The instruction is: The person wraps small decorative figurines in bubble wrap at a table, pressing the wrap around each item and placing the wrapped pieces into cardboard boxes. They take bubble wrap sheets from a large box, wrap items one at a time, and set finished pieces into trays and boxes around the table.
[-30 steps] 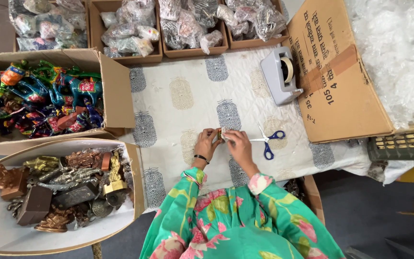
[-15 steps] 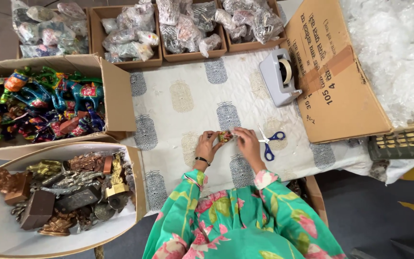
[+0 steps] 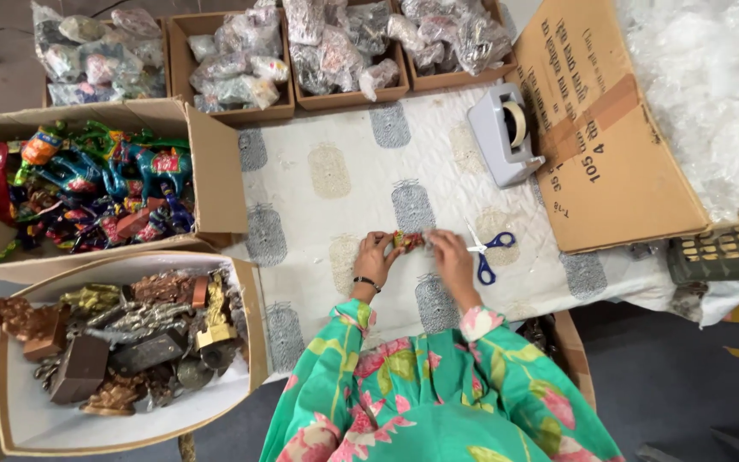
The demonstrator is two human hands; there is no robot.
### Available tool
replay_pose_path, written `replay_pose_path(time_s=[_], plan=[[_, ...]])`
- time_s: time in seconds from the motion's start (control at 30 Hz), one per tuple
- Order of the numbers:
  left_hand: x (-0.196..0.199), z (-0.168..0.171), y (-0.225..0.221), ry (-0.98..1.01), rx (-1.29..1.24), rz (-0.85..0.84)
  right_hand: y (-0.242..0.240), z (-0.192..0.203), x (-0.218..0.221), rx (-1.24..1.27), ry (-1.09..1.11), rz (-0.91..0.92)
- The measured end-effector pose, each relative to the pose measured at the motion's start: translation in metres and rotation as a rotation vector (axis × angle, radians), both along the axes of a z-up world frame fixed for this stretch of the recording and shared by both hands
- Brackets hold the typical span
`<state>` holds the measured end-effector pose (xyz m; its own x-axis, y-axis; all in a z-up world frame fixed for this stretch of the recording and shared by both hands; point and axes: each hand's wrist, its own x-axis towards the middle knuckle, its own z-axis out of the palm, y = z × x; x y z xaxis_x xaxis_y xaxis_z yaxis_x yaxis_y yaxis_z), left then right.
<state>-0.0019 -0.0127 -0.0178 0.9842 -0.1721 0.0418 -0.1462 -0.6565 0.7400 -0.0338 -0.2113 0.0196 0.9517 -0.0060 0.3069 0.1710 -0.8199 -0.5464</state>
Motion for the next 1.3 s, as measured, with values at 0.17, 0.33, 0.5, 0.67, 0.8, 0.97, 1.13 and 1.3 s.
replay_pose_path(time_s=[0.17, 0.33, 0.5, 0.67, 0.8, 0.97, 1.13, 1.3], plan=[[-0.002, 0.000, 0.002, 0.003, -0.034, -0.034, 0.005, 0.036, 0.005, -0.031, -0.049, -0.135], [-0.002, 0.000, -0.001, 0.005, -0.025, -0.004, 0.022, 0.039, -0.013, 0.008, -0.156, -0.004], [-0.004, -0.005, 0.002, -0.072, -0.019, 0.005, 0.017, 0.030, -0.009, -0.028, -0.071, -0.013], [-0.002, 0.000, 0.001, -0.001, -0.034, -0.017, -0.012, -0.014, 0.004, 0.456, 0.336, -0.198], [0.010, 0.002, 0.000, -0.105, -0.027, 0.023, -0.026, -0.036, 0.007, 0.614, 0.400, -0.270], [0.015, -0.032, 0.001, 0.371, -0.852, 0.116, -0.023, -0.033, 0.007, 0.655, 0.335, -0.226], [0.017, -0.036, -0.008, 0.231, -0.601, 0.014, -0.020, -0.028, 0.004, 0.646, 0.333, -0.237], [0.020, 0.007, -0.007, 0.197, -0.474, 0.200, -0.018, -0.023, 0.003, 0.643, 0.289, -0.217]])
